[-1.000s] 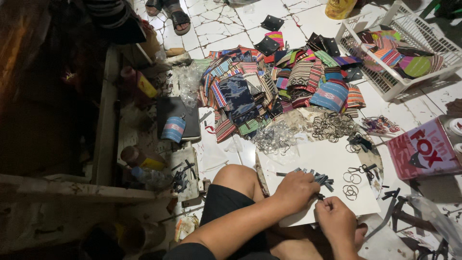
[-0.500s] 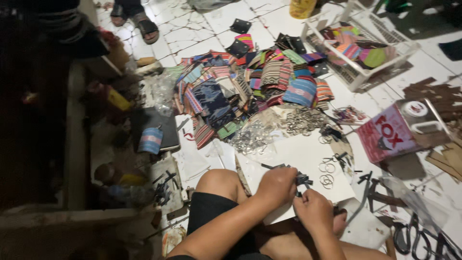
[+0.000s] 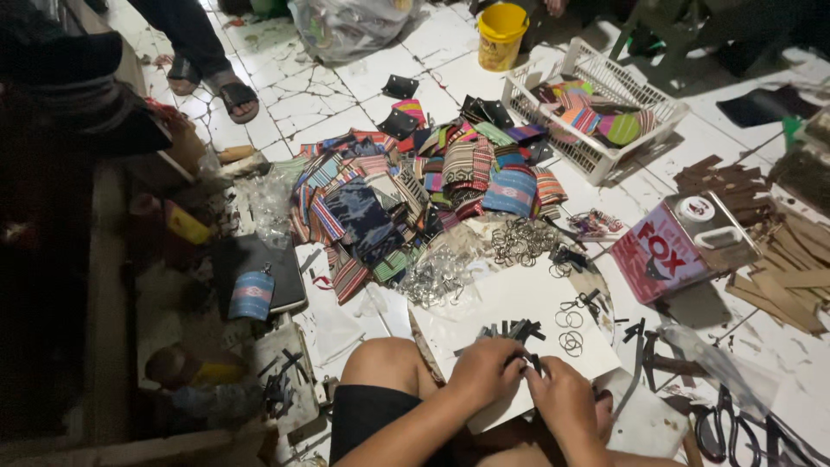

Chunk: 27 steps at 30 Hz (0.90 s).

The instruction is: The person sits on the floor and assembles keychains by attaching small black rectangular pieces to metal rings. They repeatedly pick up a ring and a black piece, connect them, and place the finished unit on a white board. The workspace is cluttered with colorful fabric pouches, metal rings, and other craft supplies.

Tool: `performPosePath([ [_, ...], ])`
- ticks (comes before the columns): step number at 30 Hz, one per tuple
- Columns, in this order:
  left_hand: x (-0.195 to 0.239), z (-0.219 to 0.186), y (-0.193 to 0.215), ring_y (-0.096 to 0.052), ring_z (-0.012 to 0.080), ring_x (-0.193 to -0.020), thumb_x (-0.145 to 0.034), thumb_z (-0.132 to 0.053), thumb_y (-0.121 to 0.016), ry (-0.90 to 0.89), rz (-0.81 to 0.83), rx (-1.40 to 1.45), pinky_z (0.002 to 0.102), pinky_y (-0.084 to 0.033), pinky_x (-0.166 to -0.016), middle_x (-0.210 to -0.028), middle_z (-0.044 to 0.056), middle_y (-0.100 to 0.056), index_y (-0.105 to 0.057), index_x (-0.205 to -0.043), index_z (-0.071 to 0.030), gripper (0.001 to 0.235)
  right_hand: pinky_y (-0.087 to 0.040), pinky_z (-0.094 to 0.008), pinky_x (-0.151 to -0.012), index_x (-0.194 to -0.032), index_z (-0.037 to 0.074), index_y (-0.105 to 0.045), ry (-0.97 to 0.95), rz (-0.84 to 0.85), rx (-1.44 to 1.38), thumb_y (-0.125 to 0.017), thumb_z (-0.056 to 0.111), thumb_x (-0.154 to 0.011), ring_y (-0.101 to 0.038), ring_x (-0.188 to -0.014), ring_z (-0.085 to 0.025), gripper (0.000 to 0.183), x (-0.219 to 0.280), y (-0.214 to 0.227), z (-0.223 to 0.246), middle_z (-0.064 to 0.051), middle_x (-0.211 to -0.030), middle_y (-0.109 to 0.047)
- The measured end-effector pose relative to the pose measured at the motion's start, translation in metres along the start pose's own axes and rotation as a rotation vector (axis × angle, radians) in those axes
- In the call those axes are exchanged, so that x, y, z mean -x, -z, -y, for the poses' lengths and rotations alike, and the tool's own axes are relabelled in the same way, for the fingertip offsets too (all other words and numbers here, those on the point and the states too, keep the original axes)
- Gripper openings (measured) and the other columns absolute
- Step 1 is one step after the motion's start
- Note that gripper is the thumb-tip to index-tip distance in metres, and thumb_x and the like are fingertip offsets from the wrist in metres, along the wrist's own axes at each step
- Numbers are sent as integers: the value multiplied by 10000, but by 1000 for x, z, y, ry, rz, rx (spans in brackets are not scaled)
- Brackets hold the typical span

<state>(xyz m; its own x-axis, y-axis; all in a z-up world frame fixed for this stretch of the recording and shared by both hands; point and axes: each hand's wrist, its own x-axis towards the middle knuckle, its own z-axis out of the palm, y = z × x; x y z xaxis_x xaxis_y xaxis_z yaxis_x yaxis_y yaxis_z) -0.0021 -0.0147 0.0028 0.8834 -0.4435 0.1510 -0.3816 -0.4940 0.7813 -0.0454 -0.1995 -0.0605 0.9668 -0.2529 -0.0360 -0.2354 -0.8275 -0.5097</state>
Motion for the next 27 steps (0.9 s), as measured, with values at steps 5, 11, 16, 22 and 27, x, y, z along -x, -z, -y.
performPosePath([
  [5, 0, 3, 1, -667, 371, -886, -951, -183, -601, 7, -4, -33, 485, -497, -752, -962, 109, -737, -667, -1080, -154, 147, -488, -494, -904, -1058, 224, -721, -171, 192, 80, -536, 483, -941, -678, -1071, -355, 339, -1, 57, 48, -62, -1106, -748],
  [11, 5, 22, -20, -666, 478, -808, -1005, -271, -529, 77, 58, -188, 602, -473, -627, -890, 201, -711, -595, -1099, -119, 190, -557, -331, -928, -1522, 143, -447, 80, 259, -497, -751, 240, -851, -716, -1031, -169, 743, -16, 140, 126, -65, -1133, -727],
  [16, 1, 9, -13, -613, 581, -786, -1002, -332, -476, 117, 136, -271, 669, -423, -571, -916, 293, -689, -679, -1012, -61, 338, -524, -279, -826, -1657, 156, 5, 716, 438, -891, -692, 22, -902, -642, -870, -143, 1036, -19, 287, 281, -135, -979, -718],
  [22, 4, -12, 6, -712, 281, -969, -983, -343, -611, 222, -38, 121, 394, -502, -786, -1051, 31, -766, -695, -1155, -221, 227, -507, -270, -886, -1682, 206, -35, 714, 474, -1111, -632, -55, -916, -625, -968, -141, 1006, -32, 329, 325, -162, -1053, -672],
  [27, 8, -30, 26, -656, 123, -801, -1008, -244, -674, 122, -116, 466, 289, -489, -742, -882, 1, -738, -736, -1010, -149, 113, -479, -395, -811, -1268, 102, -676, 924, 79, -264, -650, 237, -969, -679, -934, -272, 329, -36, 229, 204, -76, -1025, -728],
])
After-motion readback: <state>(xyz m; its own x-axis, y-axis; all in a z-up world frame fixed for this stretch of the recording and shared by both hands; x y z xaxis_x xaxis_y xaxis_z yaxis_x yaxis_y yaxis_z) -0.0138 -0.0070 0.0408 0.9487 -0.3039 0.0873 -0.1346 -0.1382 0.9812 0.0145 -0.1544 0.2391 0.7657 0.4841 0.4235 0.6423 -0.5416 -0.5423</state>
